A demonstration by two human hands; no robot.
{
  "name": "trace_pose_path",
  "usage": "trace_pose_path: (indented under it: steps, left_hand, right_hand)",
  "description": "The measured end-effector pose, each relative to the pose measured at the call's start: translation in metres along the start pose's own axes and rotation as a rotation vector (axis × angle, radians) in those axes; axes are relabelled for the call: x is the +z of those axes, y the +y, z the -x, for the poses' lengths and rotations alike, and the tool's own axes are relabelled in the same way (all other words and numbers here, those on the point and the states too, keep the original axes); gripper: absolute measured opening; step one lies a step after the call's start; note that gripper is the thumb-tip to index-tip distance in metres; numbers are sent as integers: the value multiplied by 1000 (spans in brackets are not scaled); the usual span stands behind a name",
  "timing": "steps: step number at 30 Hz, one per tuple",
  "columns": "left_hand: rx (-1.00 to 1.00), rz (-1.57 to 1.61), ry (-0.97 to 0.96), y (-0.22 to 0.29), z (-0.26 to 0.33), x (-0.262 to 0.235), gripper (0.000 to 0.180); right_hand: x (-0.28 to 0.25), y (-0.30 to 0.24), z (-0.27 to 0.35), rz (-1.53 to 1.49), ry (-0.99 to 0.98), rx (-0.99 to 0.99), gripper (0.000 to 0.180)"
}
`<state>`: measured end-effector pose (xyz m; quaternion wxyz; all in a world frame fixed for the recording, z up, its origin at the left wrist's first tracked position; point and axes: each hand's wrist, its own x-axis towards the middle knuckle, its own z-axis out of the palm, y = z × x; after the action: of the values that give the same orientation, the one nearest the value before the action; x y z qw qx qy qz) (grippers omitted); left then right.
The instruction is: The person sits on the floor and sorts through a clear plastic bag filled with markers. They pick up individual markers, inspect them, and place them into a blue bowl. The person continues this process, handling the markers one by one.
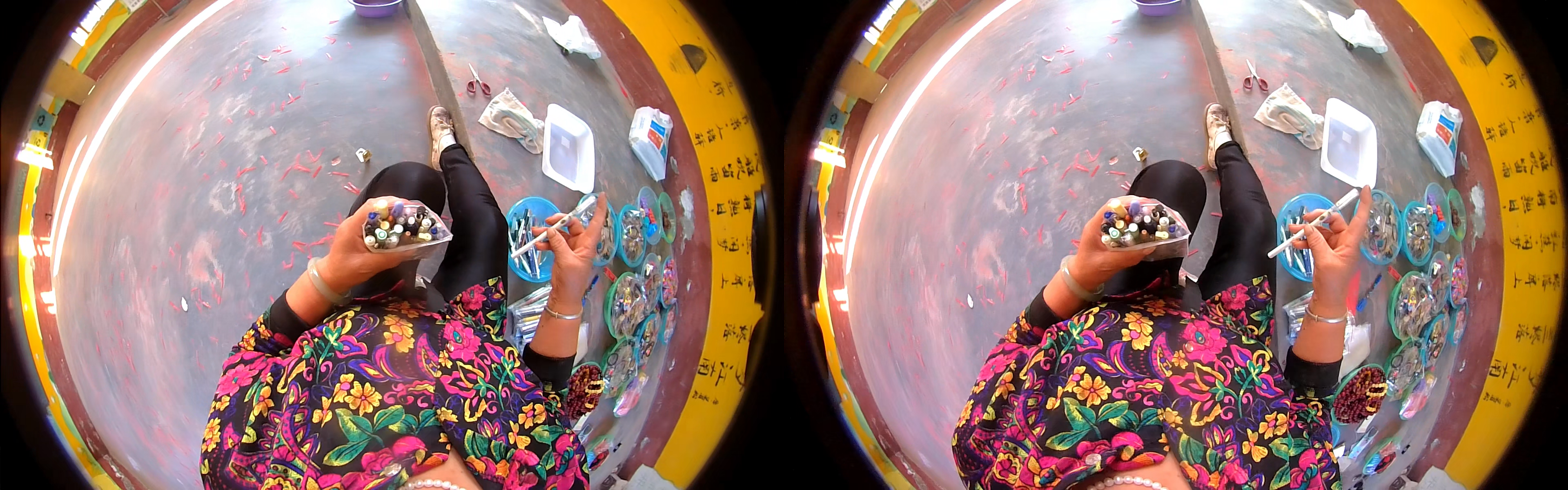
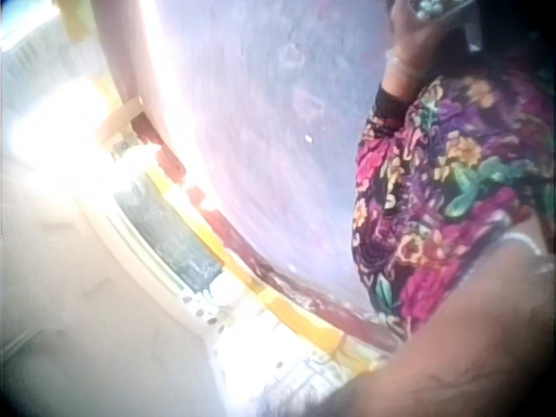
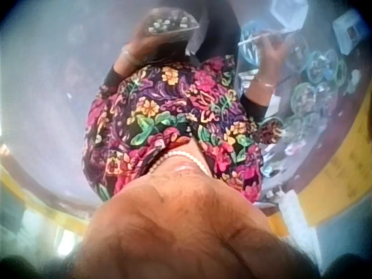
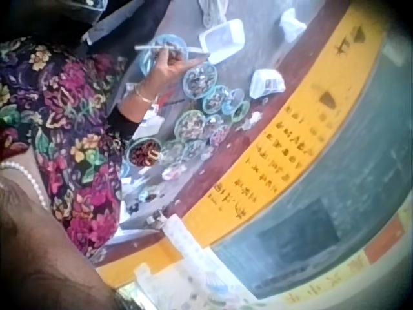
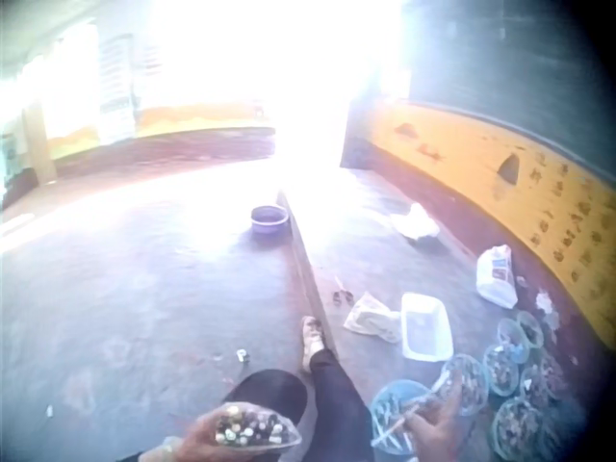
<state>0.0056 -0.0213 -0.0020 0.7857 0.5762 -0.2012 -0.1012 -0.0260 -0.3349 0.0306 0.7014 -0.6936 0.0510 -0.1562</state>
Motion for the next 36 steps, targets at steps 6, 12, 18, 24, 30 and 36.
trace_pose_path:
  steps: [6,12,18,24,30,36]
  left_hand:
    - [-10,7,-7,4,-1,2,55]
    - [27,3,-9,2,-2,4,54]
    - [64,-36,-20,-3,-1,1,56]
    - [17,-39,-79,-4,1,-4,62]
    - [45,-74,-73,-1,1,-4,62]
    - [43,-52,-13,-4,1,-4,60]
  right_hand:
    - [40,-47,5,-112,28,-272,71]
    - [84,-66,14,-230,-152,-525,64]
    - [107,-56,16,-175,-387,-515,58]
    - [122,-51,19,-171,-454,-489,40]
    - [130,-28,18,117,-346,-584,28]
    - [140,-27,23,352,-347,-630,24]
